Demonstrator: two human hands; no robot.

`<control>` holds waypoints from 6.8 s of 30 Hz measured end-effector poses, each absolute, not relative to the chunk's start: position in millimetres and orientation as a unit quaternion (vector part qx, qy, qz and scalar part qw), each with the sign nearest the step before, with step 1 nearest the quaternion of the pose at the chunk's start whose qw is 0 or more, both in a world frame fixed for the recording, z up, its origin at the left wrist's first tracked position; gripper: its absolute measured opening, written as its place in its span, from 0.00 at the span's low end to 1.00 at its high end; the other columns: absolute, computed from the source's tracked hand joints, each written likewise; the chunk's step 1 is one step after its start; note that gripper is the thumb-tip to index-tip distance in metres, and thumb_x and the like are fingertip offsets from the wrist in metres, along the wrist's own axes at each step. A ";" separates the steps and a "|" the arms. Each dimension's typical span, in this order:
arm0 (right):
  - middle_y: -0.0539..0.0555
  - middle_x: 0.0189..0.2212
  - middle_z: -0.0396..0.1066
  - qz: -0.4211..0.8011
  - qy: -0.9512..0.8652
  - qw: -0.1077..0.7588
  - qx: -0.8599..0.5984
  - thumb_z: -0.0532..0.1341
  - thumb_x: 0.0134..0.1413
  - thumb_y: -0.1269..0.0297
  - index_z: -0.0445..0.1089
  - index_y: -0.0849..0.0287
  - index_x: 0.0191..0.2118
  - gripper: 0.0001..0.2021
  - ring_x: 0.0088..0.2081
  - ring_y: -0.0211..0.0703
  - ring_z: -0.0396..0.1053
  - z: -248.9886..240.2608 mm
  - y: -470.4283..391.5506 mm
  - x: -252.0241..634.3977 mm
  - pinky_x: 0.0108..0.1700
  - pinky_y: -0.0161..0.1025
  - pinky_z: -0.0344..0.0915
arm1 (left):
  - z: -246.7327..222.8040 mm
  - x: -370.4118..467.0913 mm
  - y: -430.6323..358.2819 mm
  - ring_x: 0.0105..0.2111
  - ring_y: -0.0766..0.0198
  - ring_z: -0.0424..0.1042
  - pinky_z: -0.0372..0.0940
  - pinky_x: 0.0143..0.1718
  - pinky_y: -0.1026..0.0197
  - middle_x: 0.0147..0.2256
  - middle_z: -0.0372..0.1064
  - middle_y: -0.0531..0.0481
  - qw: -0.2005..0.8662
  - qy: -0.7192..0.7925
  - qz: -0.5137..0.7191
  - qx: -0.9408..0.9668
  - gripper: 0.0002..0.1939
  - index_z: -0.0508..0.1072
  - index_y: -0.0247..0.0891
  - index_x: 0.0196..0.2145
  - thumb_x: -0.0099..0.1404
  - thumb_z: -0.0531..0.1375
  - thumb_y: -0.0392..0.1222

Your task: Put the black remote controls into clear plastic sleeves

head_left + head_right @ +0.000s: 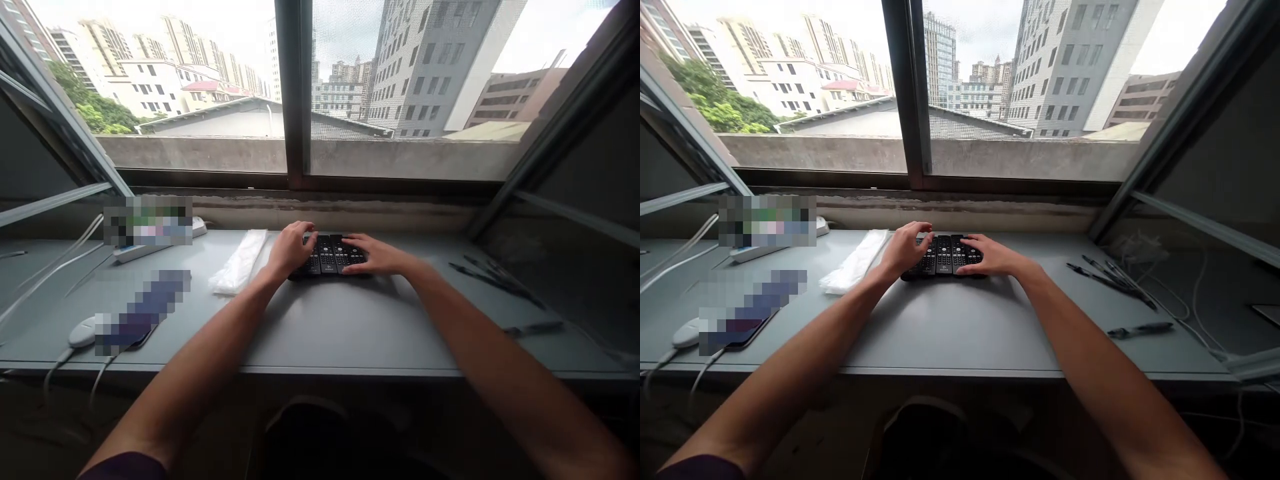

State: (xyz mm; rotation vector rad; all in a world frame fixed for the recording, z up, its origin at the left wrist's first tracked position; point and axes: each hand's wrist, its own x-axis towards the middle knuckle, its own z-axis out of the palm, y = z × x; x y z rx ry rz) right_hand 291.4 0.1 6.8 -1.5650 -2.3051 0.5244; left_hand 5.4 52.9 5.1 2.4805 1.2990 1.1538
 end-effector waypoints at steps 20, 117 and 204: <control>0.63 0.58 0.81 0.104 -0.626 0.236 -0.736 0.66 0.67 0.57 0.76 0.63 0.66 0.26 0.58 0.59 0.79 -9.2 10.9 295.1 0.59 0.44 0.73 | 2.5 -6.4 38.0 0.54 0.50 0.76 0.73 0.55 0.50 0.50 0.81 0.42 -0.019 0.419 0.314 0.852 0.14 0.82 0.41 0.51 0.78 0.58 0.44; 0.60 0.61 0.78 0.200 -0.715 0.489 -0.458 0.66 0.69 0.46 0.69 0.54 0.68 0.29 0.63 0.57 0.74 1.8 -21.1 233.3 0.69 0.54 0.67 | 17.3 -18.6 58.0 0.34 0.62 0.77 0.73 0.42 0.59 0.38 0.79 0.46 0.543 0.300 0.546 0.563 0.21 0.77 0.38 0.41 0.68 0.72 0.60; 0.56 0.54 0.82 0.028 -0.811 0.480 -0.333 0.67 0.70 0.59 0.82 0.48 0.58 0.15 0.66 0.62 0.70 8.0 -31.4 219.2 0.69 0.64 0.69 | 14.0 -2.5 43.1 0.37 0.54 0.83 0.81 0.37 0.55 0.42 0.82 0.38 0.659 0.328 0.518 0.435 0.12 0.82 0.33 0.42 0.74 0.66 0.46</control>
